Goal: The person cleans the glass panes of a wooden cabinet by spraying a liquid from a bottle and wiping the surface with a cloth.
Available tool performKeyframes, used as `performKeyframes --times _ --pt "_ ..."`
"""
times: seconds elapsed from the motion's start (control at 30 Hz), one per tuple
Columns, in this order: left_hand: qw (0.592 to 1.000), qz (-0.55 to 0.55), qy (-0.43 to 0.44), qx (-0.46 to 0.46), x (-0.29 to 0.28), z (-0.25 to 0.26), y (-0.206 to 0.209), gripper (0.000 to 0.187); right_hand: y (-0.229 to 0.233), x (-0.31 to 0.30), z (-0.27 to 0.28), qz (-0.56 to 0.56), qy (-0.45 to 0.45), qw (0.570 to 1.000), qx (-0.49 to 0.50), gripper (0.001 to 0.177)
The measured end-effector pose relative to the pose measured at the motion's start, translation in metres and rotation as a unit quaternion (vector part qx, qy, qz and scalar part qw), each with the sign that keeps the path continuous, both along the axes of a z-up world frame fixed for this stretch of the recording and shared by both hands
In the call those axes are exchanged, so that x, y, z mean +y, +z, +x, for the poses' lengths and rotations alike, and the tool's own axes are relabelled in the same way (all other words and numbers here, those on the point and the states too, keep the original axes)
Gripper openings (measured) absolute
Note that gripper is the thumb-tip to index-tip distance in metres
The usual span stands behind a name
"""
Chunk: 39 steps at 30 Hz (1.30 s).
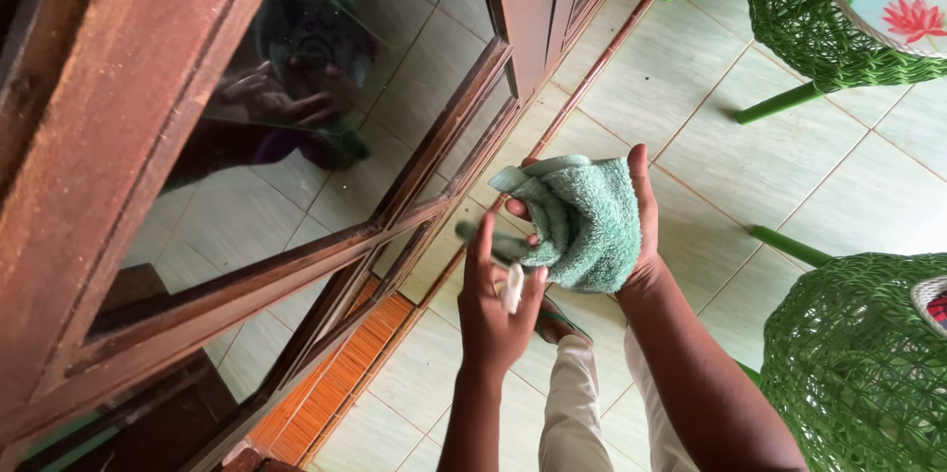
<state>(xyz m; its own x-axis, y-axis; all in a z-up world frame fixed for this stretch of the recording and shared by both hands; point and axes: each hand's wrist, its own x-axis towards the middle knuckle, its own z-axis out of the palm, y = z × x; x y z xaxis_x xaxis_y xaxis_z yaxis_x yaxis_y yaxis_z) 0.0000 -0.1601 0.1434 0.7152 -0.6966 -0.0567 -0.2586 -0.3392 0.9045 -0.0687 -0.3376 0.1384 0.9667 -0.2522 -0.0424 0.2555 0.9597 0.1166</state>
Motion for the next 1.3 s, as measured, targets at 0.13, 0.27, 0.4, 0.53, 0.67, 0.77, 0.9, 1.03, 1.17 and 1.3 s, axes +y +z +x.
performKeyframes --times 0.13,0.27,0.4,0.53,0.67,0.77,0.9,1.03,1.17,1.3 --pt "0.996 0.041 0.037 0.065 -0.005 0.0 -0.014 0.031 -0.015 -0.001 -0.016 0.029 -0.014 0.998 0.058 0.116" --pt "0.976 0.012 0.125 0.177 -0.001 -0.002 -0.016 0.033 -0.076 0.008 -0.049 -0.083 -0.002 0.923 0.377 0.116" --pt "0.968 -0.01 0.172 0.181 0.005 -0.001 -0.022 0.037 -0.131 0.055 -0.099 -0.333 0.228 0.806 0.433 0.08" --pt "0.945 0.084 0.225 0.223 0.021 0.006 -0.036 0.042 -0.128 0.075 -0.126 -0.499 0.286 0.73 0.369 0.048" --pt "0.935 0.068 0.26 0.232 0.044 0.008 -0.046 0.045 -0.077 0.057 -0.11 -0.666 0.089 0.678 0.298 0.024" --pt "0.941 0.069 0.266 0.196 0.059 0.01 -0.058 0.053 -0.067 0.043 -0.079 -0.786 -0.108 0.574 0.204 0.025" --pt "0.939 0.048 0.277 0.2 0.085 0.002 -0.073 0.045 -0.122 0.03 -0.037 -0.584 -0.145 0.767 0.224 0.032" --pt "0.92 0.053 0.293 0.255 0.106 -0.013 -0.086 0.041 -0.189 0.024 0.062 -0.31 -0.137 0.894 0.293 0.055" --pt "0.92 0.094 0.285 0.254 0.123 -0.022 -0.097 0.038 -0.235 0.022 0.178 -0.318 -0.227 0.863 0.319 0.08" --pt "0.926 0.081 0.278 0.241 0.137 -0.022 -0.107 0.036 -0.282 0.041 0.226 -0.419 -0.321 0.708 0.469 0.081"
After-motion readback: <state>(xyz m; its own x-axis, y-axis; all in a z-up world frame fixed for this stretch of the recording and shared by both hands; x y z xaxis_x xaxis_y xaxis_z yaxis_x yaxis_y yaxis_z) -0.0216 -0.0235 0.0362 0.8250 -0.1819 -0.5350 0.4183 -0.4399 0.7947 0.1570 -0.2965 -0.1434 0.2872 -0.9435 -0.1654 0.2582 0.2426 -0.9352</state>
